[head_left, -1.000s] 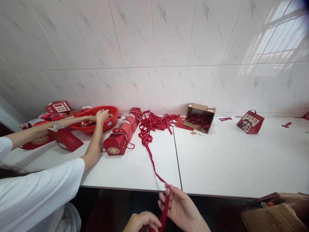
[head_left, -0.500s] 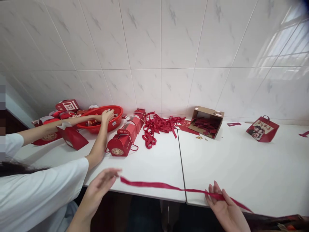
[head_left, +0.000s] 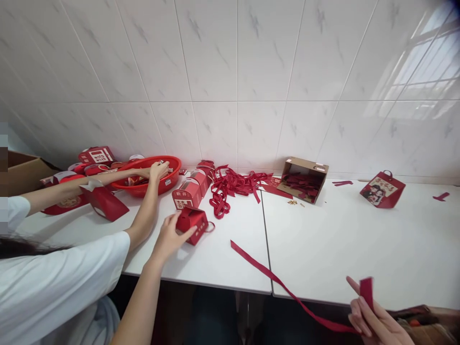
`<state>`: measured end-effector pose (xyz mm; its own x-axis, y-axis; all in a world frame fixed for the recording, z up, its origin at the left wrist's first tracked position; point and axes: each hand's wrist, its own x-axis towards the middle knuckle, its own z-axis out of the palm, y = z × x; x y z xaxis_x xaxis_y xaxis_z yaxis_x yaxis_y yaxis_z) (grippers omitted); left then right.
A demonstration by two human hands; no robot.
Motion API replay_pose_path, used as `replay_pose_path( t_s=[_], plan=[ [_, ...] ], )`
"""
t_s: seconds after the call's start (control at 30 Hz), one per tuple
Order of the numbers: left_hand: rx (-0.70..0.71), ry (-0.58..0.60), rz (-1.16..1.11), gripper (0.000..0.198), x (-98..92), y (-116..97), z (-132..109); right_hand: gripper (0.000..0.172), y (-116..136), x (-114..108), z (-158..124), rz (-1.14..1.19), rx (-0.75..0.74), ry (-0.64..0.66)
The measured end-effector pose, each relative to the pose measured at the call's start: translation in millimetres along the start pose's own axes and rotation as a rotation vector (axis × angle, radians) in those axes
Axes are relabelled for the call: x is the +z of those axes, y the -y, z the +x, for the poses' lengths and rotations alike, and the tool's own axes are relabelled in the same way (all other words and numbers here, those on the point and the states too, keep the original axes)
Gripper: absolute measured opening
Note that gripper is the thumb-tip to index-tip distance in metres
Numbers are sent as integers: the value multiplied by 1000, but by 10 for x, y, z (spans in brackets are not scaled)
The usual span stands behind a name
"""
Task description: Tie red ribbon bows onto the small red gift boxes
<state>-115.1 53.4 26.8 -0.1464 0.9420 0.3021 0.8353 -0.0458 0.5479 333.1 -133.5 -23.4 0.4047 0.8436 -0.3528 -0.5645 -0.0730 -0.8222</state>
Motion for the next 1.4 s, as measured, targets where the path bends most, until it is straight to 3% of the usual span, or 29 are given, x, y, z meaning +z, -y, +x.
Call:
replay_pose_path(
  t_s=[0.07, 0.2, 0.37, 0.43, 0.53, 0.63, 0.8, 0.93, 1.1, 1.4],
  plan=[
    [163, 205, -107, 72, -39, -117, -258, 66, 60, 63, -66, -116, 13, 13],
    [327, 568, -219, 65, -85, -512, -661, 43, 96, 320, -147, -331, -46, 194],
    [424, 712, -283, 59, -65, -883, -850, 40, 80, 840, -273, -596, -126, 574],
    [438, 809, -310, 55, -59, -938, -885, 41, 61, 1023, -319, -648, -86, 643],
    [419, 931, -322, 49, -56, -988, -934, 40, 11, 1231, -335, -715, -98, 640],
    [399, 891, -315, 47, -29, -1060, -994, 40, -54, 1386, -289, -779, -209, 605],
    [364, 640, -313, 37, 107, -1197, -1087, 37, -140, 1569, -186, -862, -303, 597],
    [333, 535, -353, 29, 209, -1245, -1108, 32, -152, 1632, -138, -930, -354, 529],
    [328, 474, -374, 25, 263, -1271, -1106, 29, -137, 1624, -124, -959, -359, 507],
    [304, 437, -433, 21, 324, -1291, -1100, 33, -233, 1693, -112, -969, -396, 583]
  ],
)
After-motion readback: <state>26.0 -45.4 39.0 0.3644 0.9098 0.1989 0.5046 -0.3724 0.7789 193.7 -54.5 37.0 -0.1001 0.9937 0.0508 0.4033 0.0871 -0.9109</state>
